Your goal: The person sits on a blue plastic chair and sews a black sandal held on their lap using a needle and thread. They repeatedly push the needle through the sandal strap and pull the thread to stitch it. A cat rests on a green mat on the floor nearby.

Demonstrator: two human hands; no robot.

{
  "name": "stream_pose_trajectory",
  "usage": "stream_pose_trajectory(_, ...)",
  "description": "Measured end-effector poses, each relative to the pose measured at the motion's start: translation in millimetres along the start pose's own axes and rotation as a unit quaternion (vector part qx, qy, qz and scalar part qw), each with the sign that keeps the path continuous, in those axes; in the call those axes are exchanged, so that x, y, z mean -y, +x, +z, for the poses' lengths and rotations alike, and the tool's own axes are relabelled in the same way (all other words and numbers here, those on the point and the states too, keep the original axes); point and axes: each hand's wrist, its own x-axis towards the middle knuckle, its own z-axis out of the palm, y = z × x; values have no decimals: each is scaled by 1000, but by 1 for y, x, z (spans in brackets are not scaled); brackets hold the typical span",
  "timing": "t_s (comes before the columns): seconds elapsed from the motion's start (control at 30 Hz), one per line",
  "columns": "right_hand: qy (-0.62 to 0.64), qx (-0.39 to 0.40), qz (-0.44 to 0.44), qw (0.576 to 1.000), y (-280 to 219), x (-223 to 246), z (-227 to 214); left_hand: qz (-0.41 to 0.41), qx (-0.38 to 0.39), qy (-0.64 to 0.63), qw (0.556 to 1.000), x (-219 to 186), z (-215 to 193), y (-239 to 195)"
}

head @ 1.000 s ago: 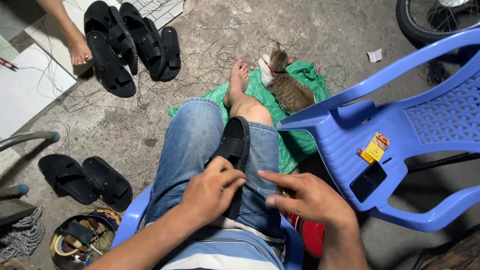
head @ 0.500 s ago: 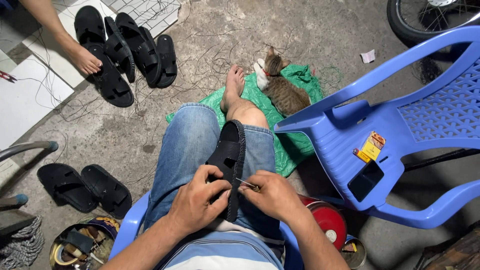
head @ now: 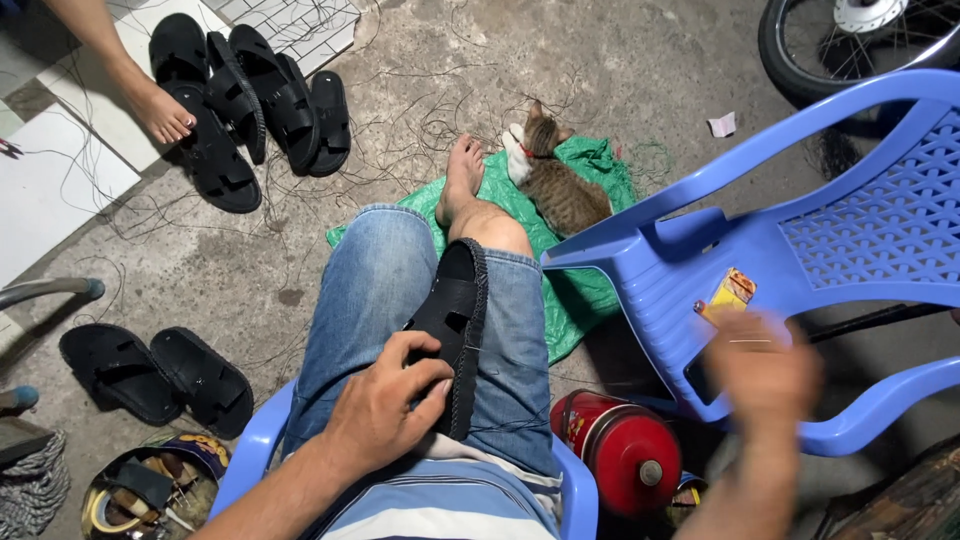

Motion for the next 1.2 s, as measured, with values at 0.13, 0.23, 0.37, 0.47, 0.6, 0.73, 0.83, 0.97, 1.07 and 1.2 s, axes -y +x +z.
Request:
stream_pose_trajectory(0.13, -139, 377, 162, 901, -56, 146, 62, -145, -1, -22, 989, 1, -4, -9)
stream_pose_trajectory(0.23, -31, 382, -27, 923, -82, 154, 92, -205, 36, 13, 978, 9, -4, -14)
stream_pose_trajectory(0.37, 67, 424, -23, 903, -77, 162, 109, -178, 134, 64, 973, 8, -11, -11)
stream_pose_trajectory(0.47, 99, 452, 60, 885, -73, 164, 111, -128, 161, 47, 978, 4, -22, -10)
stream_pose_trajectory(0.6, 139, 428, 122, 885, -78, 143, 128, 158, 173, -88, 968, -31, -71, -17)
stream_pose_trajectory(0.73, 134, 431, 88, 888, -82, 145, 126, -18, 297, -394, 870, -36, -74, -27)
stream_pose_trajectory(0.83, 143, 423, 98, 889, -80, 148, 126, -308, 124, -387, 860, -28, -36, -14)
stream_pose_trajectory(0.97, 159, 414, 89, 892, -83, 150, 126, -489, 72, -277, 824, -12, -2, -6)
stream_pose_trajectory(1.07, 172, 406, 33, 897, -85, 147, 128, -474, 65, -329, 814, 2, 8, -7)
stream_pose_trajectory(1.2, 192, 375, 10, 907, -95, 142, 137, -465, 69, -367, 803, 17, 18, -7)
